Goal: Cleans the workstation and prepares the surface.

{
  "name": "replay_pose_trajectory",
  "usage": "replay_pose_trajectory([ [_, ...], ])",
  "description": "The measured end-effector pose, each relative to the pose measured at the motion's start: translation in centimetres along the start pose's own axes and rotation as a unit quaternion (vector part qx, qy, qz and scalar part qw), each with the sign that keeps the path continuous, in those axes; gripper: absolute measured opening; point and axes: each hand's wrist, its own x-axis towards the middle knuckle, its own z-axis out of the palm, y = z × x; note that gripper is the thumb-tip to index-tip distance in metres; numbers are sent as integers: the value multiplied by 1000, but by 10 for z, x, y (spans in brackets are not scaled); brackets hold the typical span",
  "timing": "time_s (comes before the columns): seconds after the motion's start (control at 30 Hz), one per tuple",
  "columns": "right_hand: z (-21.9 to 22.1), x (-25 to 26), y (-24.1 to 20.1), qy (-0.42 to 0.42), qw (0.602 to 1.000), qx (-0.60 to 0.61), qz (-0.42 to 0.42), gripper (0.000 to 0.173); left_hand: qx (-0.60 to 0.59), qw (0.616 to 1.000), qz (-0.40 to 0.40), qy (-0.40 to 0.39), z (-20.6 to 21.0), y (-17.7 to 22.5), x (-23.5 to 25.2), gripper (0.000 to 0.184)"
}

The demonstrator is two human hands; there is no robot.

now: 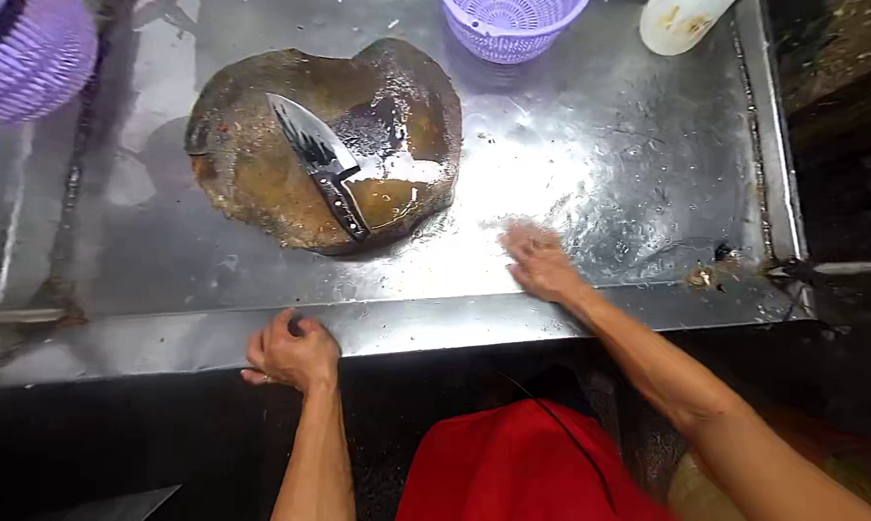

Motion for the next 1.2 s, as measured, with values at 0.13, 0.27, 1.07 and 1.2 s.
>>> replay_pose_trajectory([
  [0.13, -60, -81, 127, -39, 972, -69, 220, 60, -1, 1000, -7, 1, -1, -1, -1, 37],
  [0.27, -110, -58, 111, 14, 930, 2, 367, 51, 8, 1000, -1, -1, -1, -1, 1, 36],
  [1.07, -236, -251, 166, 280, 896, 192, 287, 30, 94, 994, -15, -47, -11, 8, 6, 40],
  [1.2, -233, -260, 169, 279, 879, 140, 360, 48, 95, 994, -17, -46, -13, 14, 3, 39],
])
